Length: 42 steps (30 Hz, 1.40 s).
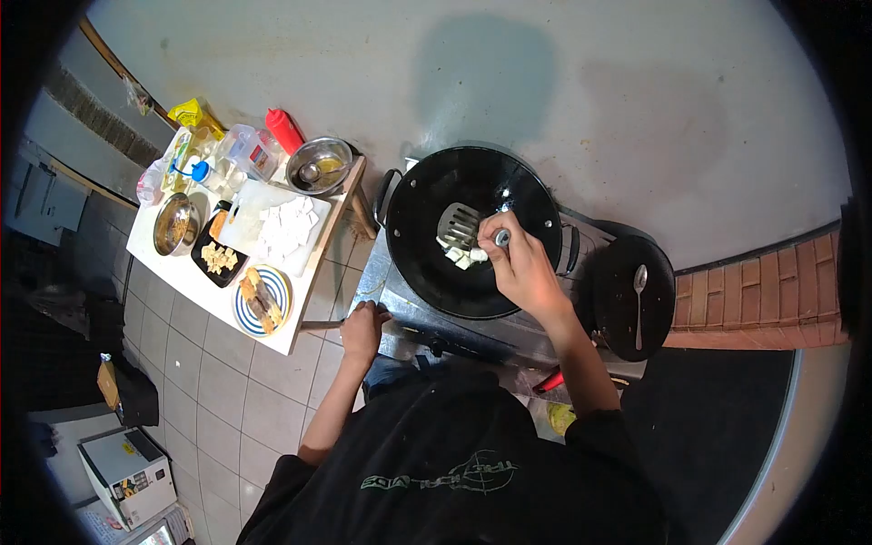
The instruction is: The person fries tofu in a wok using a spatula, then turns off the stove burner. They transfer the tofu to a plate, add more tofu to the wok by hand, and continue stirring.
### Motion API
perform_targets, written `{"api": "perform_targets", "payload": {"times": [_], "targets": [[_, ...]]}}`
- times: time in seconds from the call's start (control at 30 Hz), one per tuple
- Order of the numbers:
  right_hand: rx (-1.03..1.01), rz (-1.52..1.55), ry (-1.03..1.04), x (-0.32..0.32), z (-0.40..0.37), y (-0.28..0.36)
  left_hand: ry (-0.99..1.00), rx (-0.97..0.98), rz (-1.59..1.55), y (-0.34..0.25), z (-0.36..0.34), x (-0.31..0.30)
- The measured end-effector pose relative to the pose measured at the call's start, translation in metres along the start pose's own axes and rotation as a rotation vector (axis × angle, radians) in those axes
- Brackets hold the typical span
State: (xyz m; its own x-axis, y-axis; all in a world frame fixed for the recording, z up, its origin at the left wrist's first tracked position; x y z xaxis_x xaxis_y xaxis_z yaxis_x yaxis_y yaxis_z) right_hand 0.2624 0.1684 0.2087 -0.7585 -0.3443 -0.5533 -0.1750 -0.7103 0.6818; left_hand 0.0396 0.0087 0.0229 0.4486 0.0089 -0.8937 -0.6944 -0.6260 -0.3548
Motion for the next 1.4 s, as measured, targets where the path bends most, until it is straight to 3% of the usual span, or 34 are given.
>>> {"api": "perform_targets", "payload": {"times": [0.17, 0.27, 0.5, 0.77, 1.07, 1.4], "targets": [[0.012, -0.063, 0.070, -0.002, 0.001, 0.000, 0.003, -0.018, 0.020, -0.001, -0.001, 0.000], [-0.061, -0.153, -0.037, -0.013, -0.001, 0.003, -0.011, -0.008, 0.011, 0.000, -0.002, 0.000], [-0.096, -0.123, -0.053, -0.018, -0.008, -0.005, -0.002, -0.027, 0.027, -0.002, -0.001, -0.001], [0.015, -0.179, 0.021, -0.026, -0.014, 0.000, -0.011, -0.031, 0.023, -0.001, -0.002, 0.000], [0.028, -0.257, -0.041, -0.044, -0.016, 0.009, -0.021, -0.022, 0.009, 0.001, -0.001, 0.002], [0.034, -0.237, 0.023, -0.034, -0.017, -0.003, -0.024, -0.029, -0.006, 0.003, 0.000, 0.005]]}}
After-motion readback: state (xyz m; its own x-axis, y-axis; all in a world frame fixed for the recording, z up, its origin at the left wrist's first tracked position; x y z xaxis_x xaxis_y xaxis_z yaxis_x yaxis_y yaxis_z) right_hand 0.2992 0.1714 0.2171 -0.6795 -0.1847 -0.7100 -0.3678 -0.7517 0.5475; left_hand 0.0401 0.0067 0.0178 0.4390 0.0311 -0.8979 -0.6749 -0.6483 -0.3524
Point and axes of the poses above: each hand's wrist, its own z-axis towards the middle knuckle, its own x-axis out of the palm, y = z × x, the point moved 2 cm from there along z, towards the middle knuckle, and after that the axes turned 14 degrees about -x, right-handed, at the moved point
